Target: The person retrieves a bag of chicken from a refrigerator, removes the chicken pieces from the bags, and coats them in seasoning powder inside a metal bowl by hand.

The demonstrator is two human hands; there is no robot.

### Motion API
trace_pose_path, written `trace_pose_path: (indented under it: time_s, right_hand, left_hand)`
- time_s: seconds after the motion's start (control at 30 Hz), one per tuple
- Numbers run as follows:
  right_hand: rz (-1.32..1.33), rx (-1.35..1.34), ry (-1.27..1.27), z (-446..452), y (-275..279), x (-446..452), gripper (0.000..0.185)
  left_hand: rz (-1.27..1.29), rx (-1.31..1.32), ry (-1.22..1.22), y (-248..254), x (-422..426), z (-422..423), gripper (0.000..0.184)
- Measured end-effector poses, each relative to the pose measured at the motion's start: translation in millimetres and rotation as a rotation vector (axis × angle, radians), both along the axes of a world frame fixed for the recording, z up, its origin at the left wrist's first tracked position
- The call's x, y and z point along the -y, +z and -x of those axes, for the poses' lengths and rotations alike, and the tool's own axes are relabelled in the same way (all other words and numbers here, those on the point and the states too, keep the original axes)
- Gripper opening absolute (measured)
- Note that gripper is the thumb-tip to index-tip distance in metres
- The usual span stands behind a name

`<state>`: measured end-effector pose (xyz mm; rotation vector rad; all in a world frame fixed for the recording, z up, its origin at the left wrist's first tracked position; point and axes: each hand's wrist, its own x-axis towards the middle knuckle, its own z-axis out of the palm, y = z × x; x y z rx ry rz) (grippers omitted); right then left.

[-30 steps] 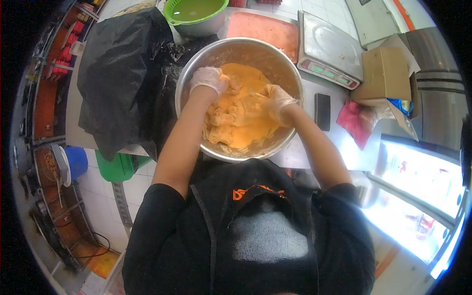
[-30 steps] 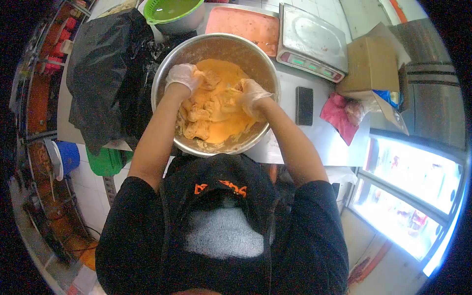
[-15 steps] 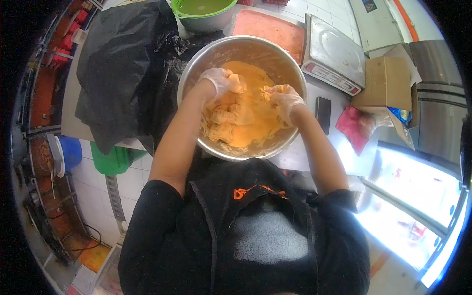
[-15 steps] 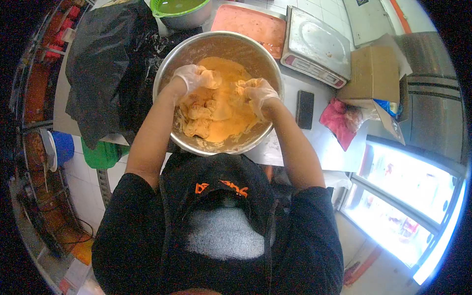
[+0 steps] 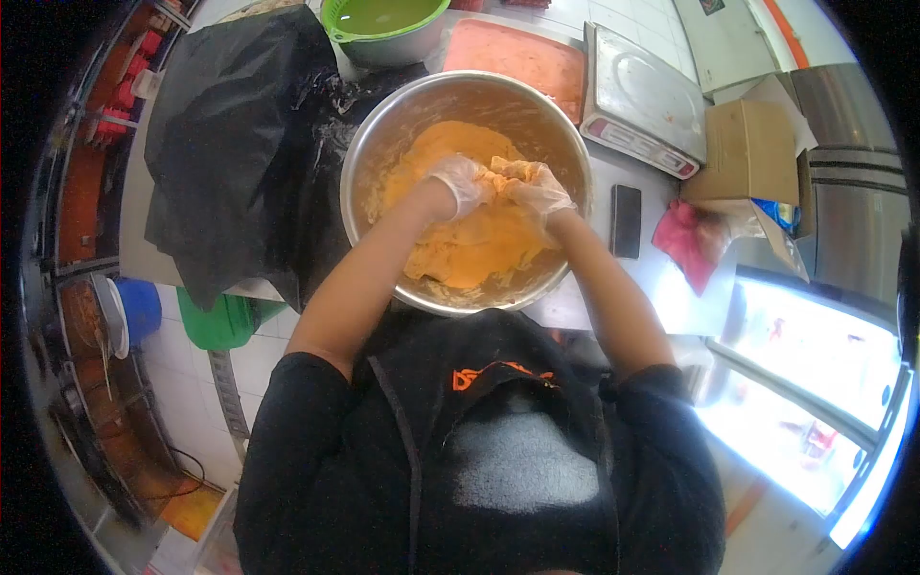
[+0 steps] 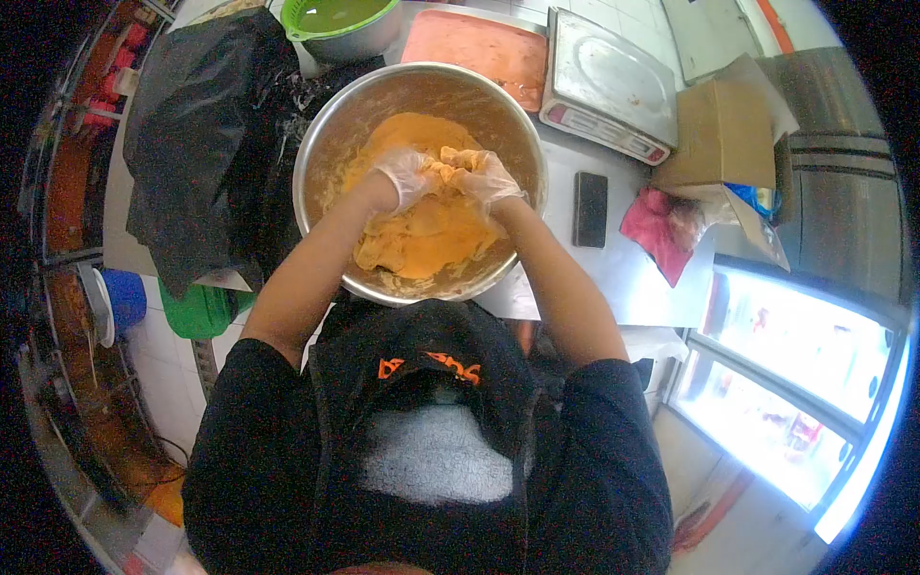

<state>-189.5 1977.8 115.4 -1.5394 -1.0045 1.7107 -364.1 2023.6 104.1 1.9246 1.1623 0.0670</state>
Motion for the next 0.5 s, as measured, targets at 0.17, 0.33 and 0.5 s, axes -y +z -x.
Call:
trace_pose_path:
  time_s: [0.17, 0.33, 0.5]
  right_hand:
    - [-0.134, 0.027, 0.018, -3.9, -15.3, 2.9, 0.028]
    - [-0.677, 0.527, 0.084, 11.6, -6.7, 8.5, 0.024]
    - [-0.466, 0.687, 0.002, -3.7, -7.9, -2.0, 0.019]
  left_hand:
    - [-0.427, -0.265, -0.316, -31.2, -8.5, 7.6, 0.020]
    - [-0.280, -0.216, -0.205, -12.0, -4.6, 3.0, 0.021]
    - [0.056, -0.198, 0.156, 54.3, -2.3, 19.6, 0.039]
